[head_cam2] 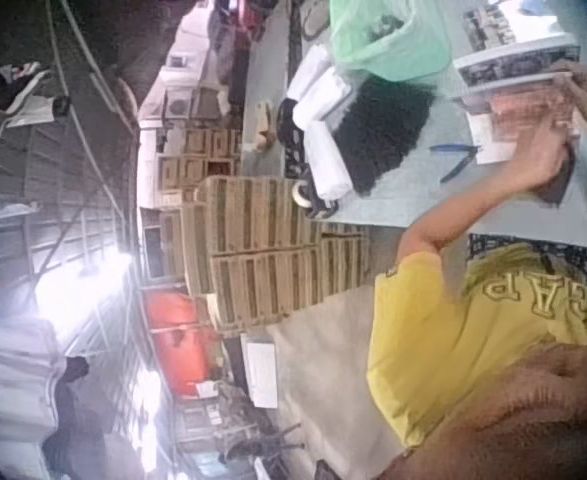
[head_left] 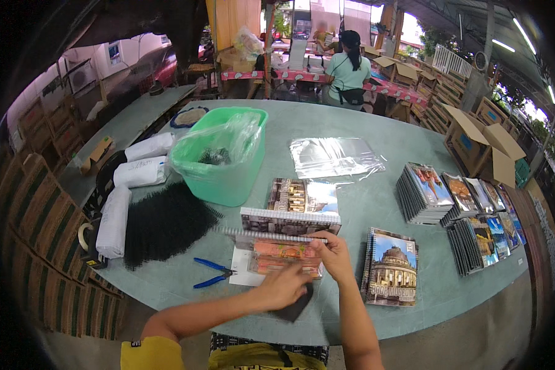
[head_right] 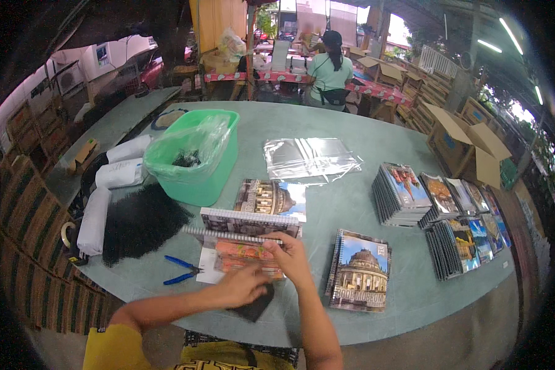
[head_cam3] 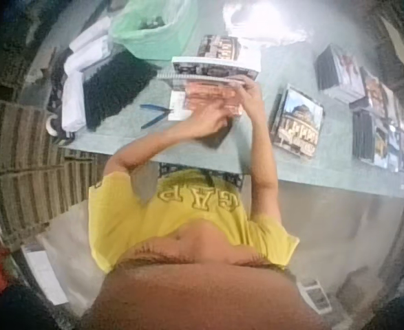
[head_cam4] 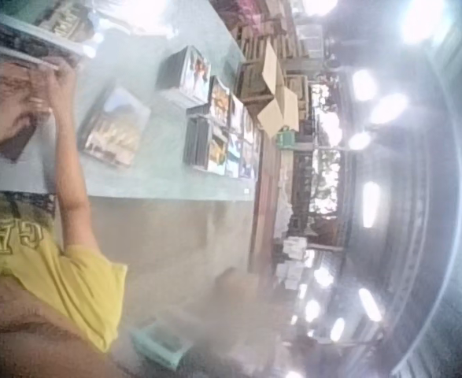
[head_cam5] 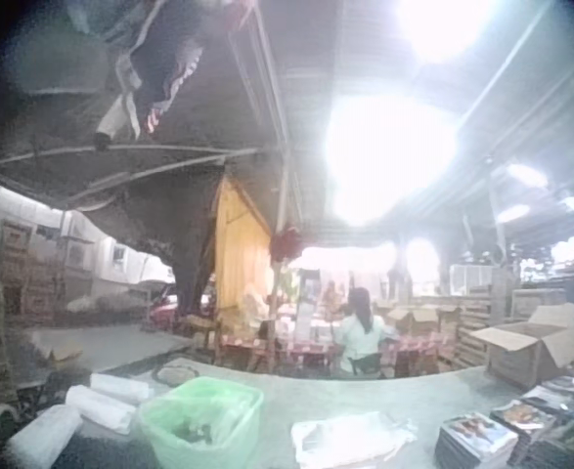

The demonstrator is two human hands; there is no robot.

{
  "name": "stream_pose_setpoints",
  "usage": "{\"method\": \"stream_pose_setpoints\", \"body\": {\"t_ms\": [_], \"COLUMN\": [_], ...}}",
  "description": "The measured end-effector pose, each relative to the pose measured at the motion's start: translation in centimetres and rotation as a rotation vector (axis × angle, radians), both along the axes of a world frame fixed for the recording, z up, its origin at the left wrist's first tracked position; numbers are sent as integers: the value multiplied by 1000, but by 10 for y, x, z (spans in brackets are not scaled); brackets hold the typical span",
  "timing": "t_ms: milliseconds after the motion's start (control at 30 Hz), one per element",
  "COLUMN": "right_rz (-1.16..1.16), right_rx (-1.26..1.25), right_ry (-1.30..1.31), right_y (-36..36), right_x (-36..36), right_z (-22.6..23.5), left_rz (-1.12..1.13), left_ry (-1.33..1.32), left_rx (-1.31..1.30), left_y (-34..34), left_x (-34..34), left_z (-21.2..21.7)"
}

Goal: The person binds calendars by inserting a wire spiral through the pre-punched holes of a calendar stack, trimming the wire with pliers, and then placing the finished calendar onto a separate pile.

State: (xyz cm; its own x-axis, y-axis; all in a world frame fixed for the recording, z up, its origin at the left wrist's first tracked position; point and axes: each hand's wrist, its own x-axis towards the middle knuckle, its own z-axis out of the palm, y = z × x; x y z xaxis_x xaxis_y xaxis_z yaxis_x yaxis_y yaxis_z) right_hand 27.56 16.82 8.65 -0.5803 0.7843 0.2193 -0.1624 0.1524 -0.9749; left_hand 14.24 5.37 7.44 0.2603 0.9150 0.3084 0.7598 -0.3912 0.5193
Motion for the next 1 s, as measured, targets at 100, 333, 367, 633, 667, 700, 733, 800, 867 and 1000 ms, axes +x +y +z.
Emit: {"method": "stream_pose_setpoints", "body": {"t_ms": [100,333,367,633,667,700,733,800,867,1000], "right_rz": [-28,-73,-88,-129,-142,-155,-168,-131,-114,-102], "right_rx": [76,-7,38,134,134,133,134,179,189,70], "right_ry": [85,-59,-72,-18,-55,-92,-128,-240,-211,-72], "right_y": [-7,-7,-7,1,1,1,0,3,1,-2], "right_x": [-12,-3,-3,1,1,1,0,4,6,17], "right_z": [1,3,1,-35,-35,-35,-34,-22,-9,5], "left_rz": [51,94,83,-24,2,29,26,20,63,12], "left_ry": [6,67,36,8,9,10,-2,-29,51,229], "left_rx": [190,498,473,299,247,195,200,212,435,249], "left_y": [-11,39,45,65,66,65,67,70,51,-14], "left_x": [-1,-13,-9,-4,-5,-5,-6,-7,-9,-53], "left_z": [-6,74,69,64,70,74,73,75,81,60]}}
